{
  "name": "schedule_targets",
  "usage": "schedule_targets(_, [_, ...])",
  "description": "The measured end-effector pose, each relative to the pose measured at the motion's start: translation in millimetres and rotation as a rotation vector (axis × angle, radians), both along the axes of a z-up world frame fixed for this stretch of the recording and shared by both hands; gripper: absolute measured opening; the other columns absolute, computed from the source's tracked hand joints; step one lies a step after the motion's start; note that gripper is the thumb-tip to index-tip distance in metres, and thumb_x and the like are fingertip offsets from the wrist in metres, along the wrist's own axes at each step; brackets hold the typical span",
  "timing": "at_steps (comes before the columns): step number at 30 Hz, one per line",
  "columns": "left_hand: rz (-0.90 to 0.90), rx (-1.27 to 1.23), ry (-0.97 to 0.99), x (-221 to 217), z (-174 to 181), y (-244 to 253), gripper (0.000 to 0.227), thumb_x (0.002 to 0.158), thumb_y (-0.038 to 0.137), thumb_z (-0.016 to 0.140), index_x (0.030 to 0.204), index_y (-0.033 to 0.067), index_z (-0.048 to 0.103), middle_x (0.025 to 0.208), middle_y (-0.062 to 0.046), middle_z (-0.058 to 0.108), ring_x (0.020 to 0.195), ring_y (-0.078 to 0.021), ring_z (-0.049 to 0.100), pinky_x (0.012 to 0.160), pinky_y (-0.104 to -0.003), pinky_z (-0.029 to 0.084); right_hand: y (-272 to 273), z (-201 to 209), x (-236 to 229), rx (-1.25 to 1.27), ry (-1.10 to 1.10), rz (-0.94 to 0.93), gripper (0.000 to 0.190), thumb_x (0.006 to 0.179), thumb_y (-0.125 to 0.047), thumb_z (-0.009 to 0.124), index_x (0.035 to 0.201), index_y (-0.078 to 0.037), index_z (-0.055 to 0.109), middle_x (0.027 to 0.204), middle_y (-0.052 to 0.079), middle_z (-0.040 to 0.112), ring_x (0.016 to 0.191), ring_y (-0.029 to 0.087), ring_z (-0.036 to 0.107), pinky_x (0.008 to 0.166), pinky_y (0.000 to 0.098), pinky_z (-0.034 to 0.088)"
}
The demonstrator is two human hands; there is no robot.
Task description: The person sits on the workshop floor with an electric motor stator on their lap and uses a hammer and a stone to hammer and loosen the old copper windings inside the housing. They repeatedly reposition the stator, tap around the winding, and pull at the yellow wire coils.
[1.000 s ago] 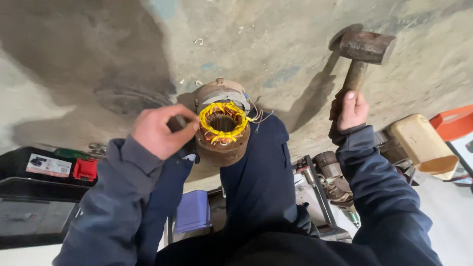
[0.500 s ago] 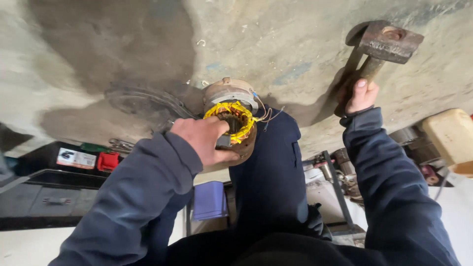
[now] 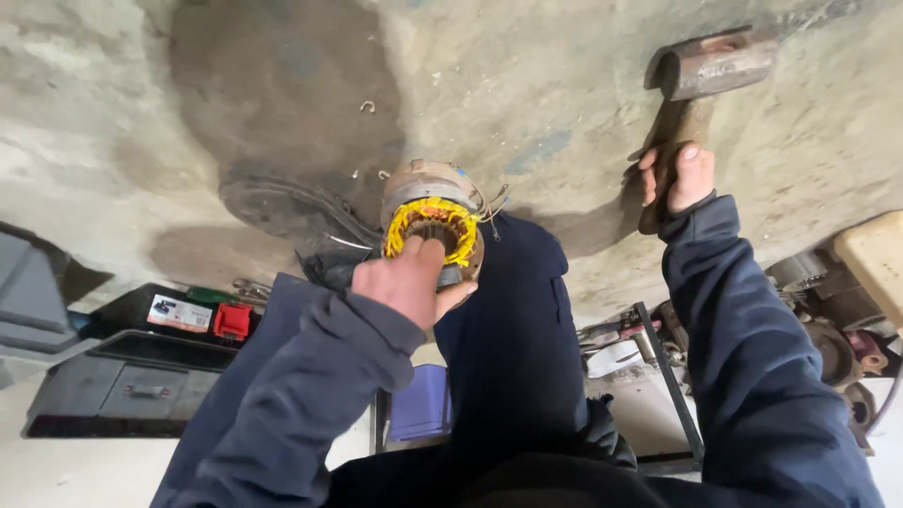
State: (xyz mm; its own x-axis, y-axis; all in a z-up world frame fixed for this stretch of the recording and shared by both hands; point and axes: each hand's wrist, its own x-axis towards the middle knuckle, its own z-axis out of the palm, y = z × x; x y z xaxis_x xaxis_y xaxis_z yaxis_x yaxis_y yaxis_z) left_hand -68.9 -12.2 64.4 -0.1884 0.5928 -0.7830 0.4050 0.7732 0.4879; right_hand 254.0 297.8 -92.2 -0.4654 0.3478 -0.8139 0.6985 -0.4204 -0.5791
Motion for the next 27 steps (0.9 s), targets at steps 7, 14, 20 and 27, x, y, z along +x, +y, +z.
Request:
schedule_targets(7, [0.031,-0.008,0.062,3.3,2.1,-3.2,0.055,0.076,0.063,0.077,0.084,0.0116,0.06,0.076,-0.01,0.063,0.051,-0.0341,0.065,0.045,-0.047,0.051,3.5,-1.3,4.6,-0.061,-0.05,0.011,0.099,0.092,-0.088,0.049,0.099,0.009,0.064,0.064,0.011,0.054,0.05,0.019,0.051,0.047,0.0315,0.042])
schedule_targets(14, [0.055,0.027,0.035,5.7,12.5,-17.5,0.049,0.078,0.059,0.078,0.084,0.0129,0.062,0.077,-0.008,0.064,0.052,-0.0315,0.065,0.047,-0.043,0.052,4.4,-1.6,9.8,-0.088,-0.055,-0.001,0.099,0.091,-0.088,0.05,0.098,0.009,0.064,0.063,0.011,0.055,0.05,0.02,0.052,0.048,0.0319,0.042])
schedule_targets(20, [0.032,-0.001,0.013,-16.9,0.2,0.5,0.053,0.073,0.062,0.08,0.086,0.0133,0.063,0.076,-0.007,0.065,0.054,-0.0342,0.066,0.047,-0.047,0.051,9.4,-3.5,6.5,-0.084,-0.06,0.017,0.1,0.091,-0.089,0.049,0.098,0.009,0.064,0.062,0.012,0.055,0.049,0.02,0.052,0.048,0.0318,0.042])
schedule_targets(27, [0.159,0.092,0.002,-14.8,8.8,-2.4,0.057,0.077,0.052,0.08,0.11,0.008,0.066,0.11,-0.014,0.073,0.07,-0.0374,0.07,0.061,-0.045,0.057,7.0,0.0,7.3,-0.11,-0.043,-0.002,0.099,0.093,-0.088,0.05,0.102,0.01,0.064,0.067,0.011,0.055,0.052,0.02,0.052,0.049,0.0318,0.043])
